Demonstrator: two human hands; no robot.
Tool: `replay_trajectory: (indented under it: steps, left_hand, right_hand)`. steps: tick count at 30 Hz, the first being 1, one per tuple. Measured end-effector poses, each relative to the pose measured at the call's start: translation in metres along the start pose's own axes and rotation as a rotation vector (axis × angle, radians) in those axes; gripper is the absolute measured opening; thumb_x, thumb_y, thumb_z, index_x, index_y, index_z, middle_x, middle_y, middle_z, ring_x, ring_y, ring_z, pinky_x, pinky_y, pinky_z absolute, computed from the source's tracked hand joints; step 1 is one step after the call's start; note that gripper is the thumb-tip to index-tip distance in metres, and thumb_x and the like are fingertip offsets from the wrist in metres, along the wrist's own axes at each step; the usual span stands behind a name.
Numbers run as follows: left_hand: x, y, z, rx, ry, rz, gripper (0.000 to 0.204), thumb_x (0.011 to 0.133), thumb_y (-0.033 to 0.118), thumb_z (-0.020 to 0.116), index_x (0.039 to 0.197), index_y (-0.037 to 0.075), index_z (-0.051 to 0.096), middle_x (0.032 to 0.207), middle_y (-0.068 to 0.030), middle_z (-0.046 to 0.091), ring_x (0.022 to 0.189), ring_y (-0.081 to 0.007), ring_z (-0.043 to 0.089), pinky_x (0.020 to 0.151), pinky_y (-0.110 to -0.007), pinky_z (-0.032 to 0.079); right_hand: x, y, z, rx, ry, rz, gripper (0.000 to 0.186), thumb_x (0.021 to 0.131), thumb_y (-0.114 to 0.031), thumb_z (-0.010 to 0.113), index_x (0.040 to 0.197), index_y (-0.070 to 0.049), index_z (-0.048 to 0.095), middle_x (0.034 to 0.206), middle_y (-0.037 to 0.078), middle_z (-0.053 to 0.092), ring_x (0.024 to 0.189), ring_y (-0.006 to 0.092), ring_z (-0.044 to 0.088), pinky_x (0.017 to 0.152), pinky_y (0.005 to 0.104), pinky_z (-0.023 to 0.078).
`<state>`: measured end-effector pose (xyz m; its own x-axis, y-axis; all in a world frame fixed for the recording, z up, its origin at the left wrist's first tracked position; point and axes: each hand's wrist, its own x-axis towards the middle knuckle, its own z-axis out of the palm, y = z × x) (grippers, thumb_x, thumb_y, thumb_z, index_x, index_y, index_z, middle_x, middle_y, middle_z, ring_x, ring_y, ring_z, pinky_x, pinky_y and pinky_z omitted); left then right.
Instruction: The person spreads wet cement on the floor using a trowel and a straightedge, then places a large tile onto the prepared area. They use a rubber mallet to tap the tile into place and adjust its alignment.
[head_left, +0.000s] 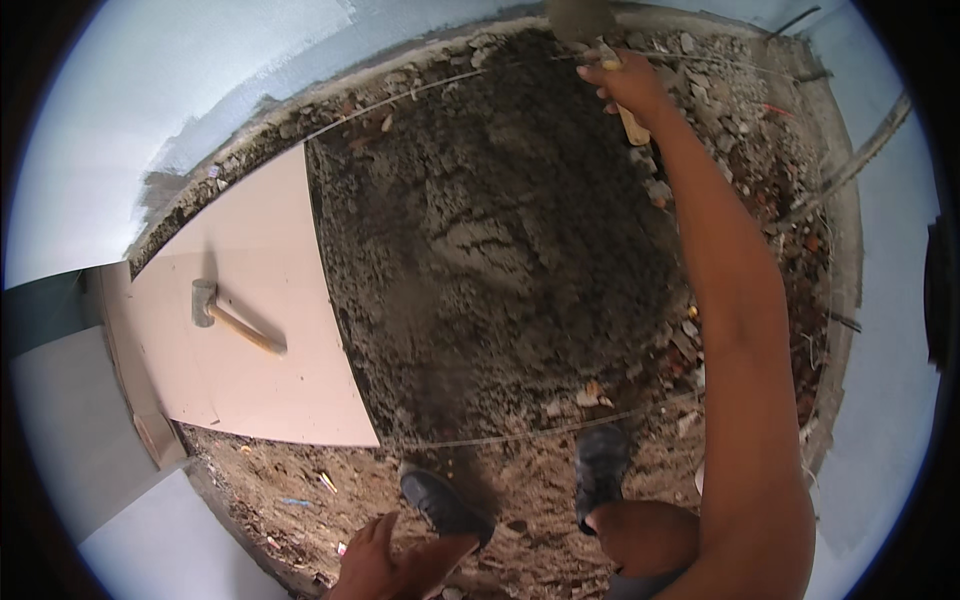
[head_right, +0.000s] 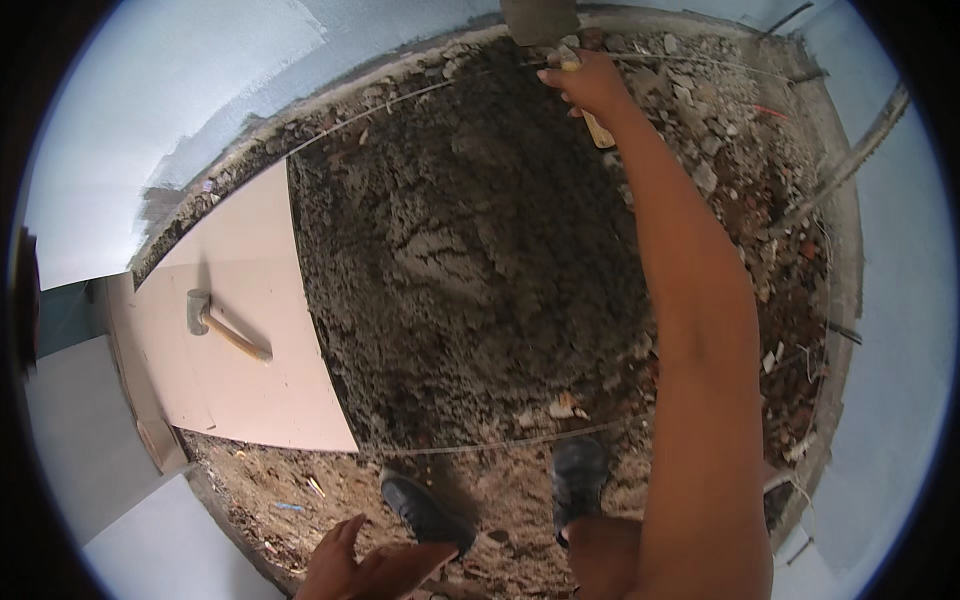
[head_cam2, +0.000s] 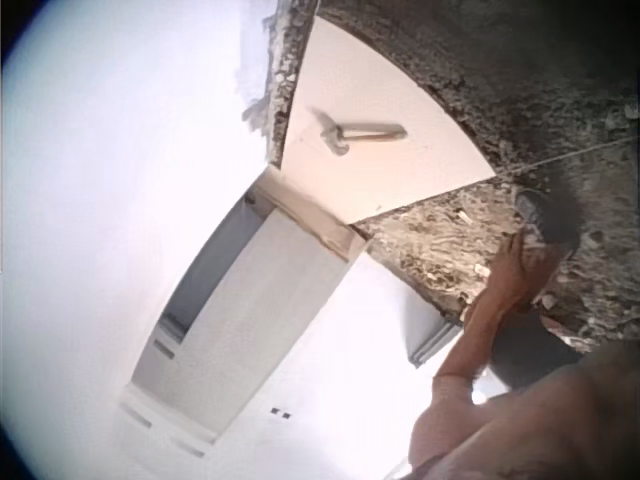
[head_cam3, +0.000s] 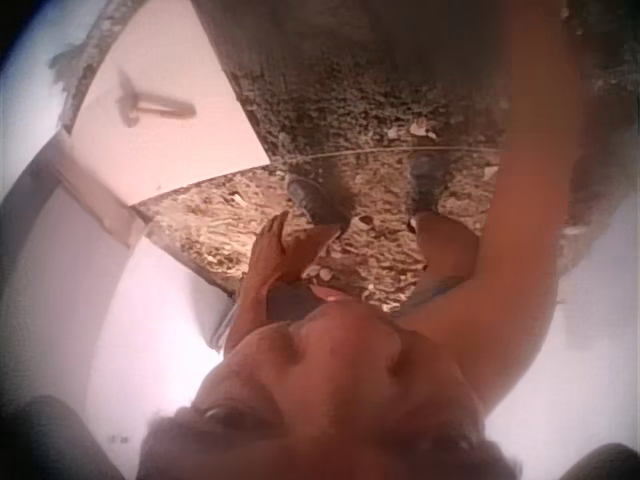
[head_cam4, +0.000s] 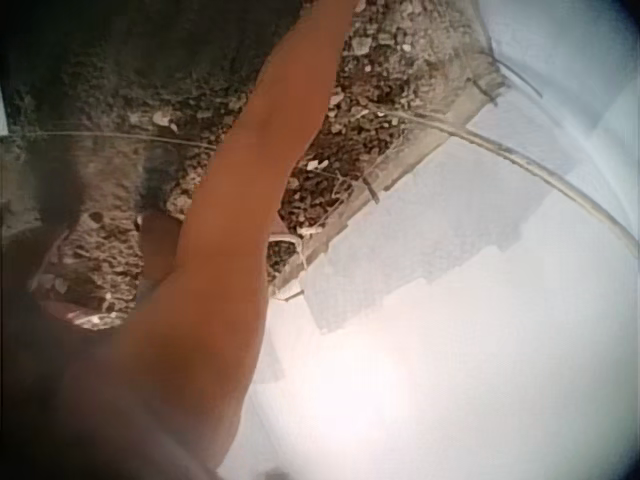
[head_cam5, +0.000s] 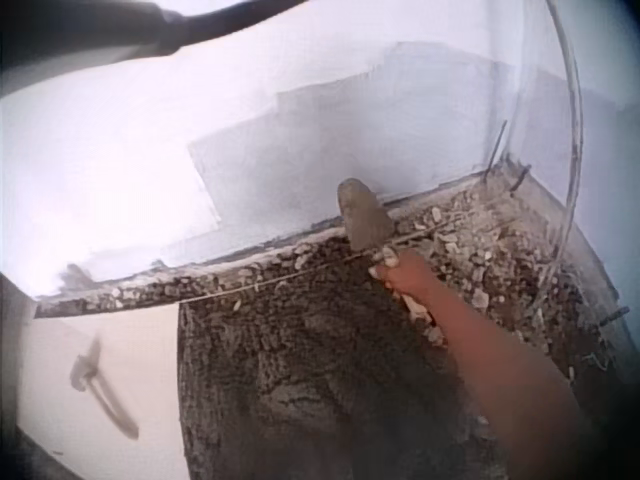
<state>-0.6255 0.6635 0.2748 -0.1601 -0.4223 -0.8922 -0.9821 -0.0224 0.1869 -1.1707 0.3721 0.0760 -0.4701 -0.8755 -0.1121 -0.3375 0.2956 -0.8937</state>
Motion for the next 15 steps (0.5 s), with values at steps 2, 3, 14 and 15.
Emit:
replay_trajectory:
  steps: [2, 3, 14, 15]
  left_hand:
    - [-0.002, -0.010, -0.014, -0.006, 0.173, -0.010, 0.060, 0.093, 0.035, 0.063, 0.140, 0.002, 0.045, 0.134, -0.0254, 0.053, 0.122, -0.0443, 0.051, 0.103, -0.048, 0.042]
    - [-0.006, -0.006, -0.020, -0.011, 0.215, -0.032, 0.059, 0.093, 0.034, 0.063, 0.140, 0.003, 0.045, 0.135, -0.0254, 0.053, 0.123, -0.0434, 0.051, 0.103, -0.047, 0.042]
    - [-0.057, 0.055, -0.020, -0.187, 0.330, -0.271, 0.063, 0.093, 0.036, 0.063, 0.143, 0.002, 0.043, 0.140, -0.0227, 0.049, 0.126, -0.0381, 0.050, 0.105, -0.042, 0.041]
    - [-0.053, 0.045, -0.007, -0.129, 0.361, -0.214, 0.064, 0.093, 0.036, 0.063, 0.142, 0.001, 0.044, 0.139, -0.0230, 0.050, 0.125, -0.0387, 0.051, 0.105, -0.043, 0.041]
  right_hand:
    - [0.040, 0.011, 0.019, 0.018, 0.005, -0.041, 0.055, 0.084, -0.027, 0.074, 0.126, 0.004, 0.057, 0.086, 0.014, 0.065, 0.061, 0.0213, 0.062, 0.057, 0.0359, 0.051]
    - [0.057, 0.011, 0.026, -0.013, 0.020, -0.037, 0.056, 0.084, -0.026, 0.074, 0.128, 0.004, 0.056, 0.087, 0.014, 0.065, 0.061, 0.0215, 0.061, 0.056, 0.0362, 0.050]
    - [0.081, 0.026, 0.048, 0.095, -0.112, 0.141, 0.051, 0.088, -0.029, 0.073, 0.127, 0.001, 0.059, 0.101, 0.011, 0.066, 0.066, 0.0158, 0.057, 0.060, 0.0368, 0.049]
    - [0.075, 0.020, 0.042, 0.176, -0.098, 0.103, 0.051, 0.088, -0.029, 0.073, 0.126, 0.001, 0.059, 0.101, 0.011, 0.066, 0.066, 0.0147, 0.056, 0.060, 0.0358, 0.049]
